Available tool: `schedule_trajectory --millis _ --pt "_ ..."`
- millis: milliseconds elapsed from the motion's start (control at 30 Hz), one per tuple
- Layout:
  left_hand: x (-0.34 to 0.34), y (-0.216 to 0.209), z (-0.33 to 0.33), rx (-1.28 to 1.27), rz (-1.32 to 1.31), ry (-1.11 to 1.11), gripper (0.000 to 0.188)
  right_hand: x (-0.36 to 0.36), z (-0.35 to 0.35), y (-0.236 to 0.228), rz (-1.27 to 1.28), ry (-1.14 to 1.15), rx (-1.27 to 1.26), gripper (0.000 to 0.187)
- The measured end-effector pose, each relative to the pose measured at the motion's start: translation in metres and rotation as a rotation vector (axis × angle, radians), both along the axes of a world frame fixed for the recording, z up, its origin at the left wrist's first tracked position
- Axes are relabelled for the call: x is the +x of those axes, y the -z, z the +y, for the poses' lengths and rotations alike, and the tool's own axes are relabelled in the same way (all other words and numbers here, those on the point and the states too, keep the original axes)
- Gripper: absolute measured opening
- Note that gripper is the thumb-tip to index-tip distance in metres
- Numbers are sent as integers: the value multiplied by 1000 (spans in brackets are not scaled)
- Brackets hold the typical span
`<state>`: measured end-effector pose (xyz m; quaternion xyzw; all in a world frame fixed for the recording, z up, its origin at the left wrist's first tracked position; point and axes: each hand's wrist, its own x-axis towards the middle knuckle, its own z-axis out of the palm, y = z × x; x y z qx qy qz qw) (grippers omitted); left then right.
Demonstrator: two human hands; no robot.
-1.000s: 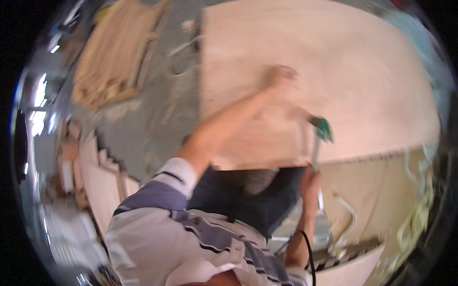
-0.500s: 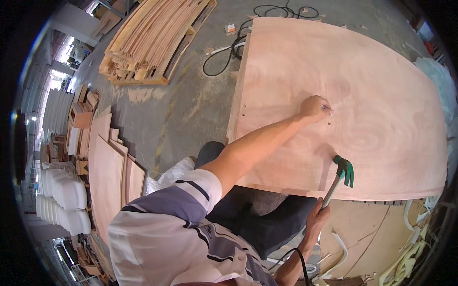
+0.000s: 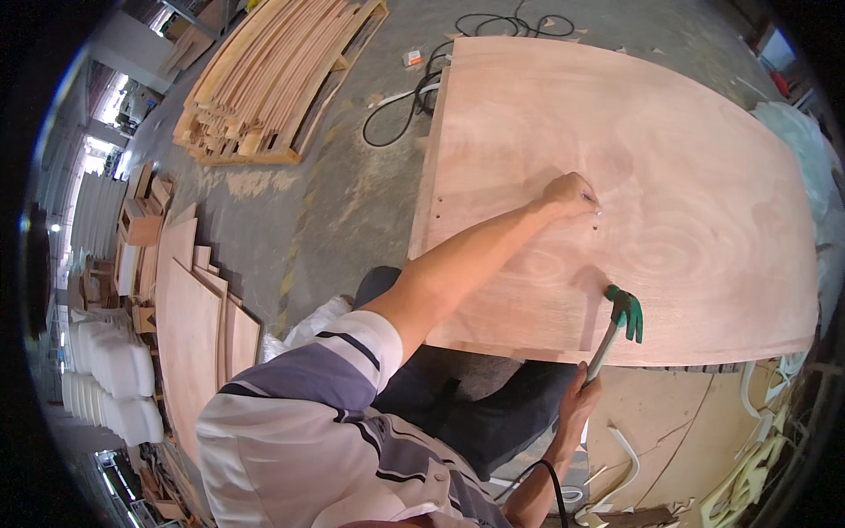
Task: The recorder is hammering small nails into large curved wood panels, then stacking the finished panels.
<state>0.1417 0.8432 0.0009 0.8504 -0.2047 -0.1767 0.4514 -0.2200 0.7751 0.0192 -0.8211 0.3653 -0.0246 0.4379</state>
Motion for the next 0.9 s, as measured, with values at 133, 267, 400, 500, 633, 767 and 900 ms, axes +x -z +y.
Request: schedule_trajectory --millis 133,267,400,500,633,767,900 --pt "5 -3 -4 44 85 0 19 -2 -3 8 -23 2 -3 40" --pt "8 -3 -8 41 149 -49 18 0 -1 6 -47 16 29 40" --pt "8 -11 -9 99 160 -90 20 -1 -4 9 -65 9 42 39" --pt "9 -8 -9 83 162 -97 25 3 -3 5 -57 7 63 38" --pt "6 -4 -12 83 146 -147 34 -4 -8 7 -87 26 58 38" --pt "0 -9 -11 83 108 -182 34 -3 -7 -3 -44 -22 -2 38" --pt "-15 1 5 19 -112 -207 31 0 -4 -13 -131 -79 -61 46"
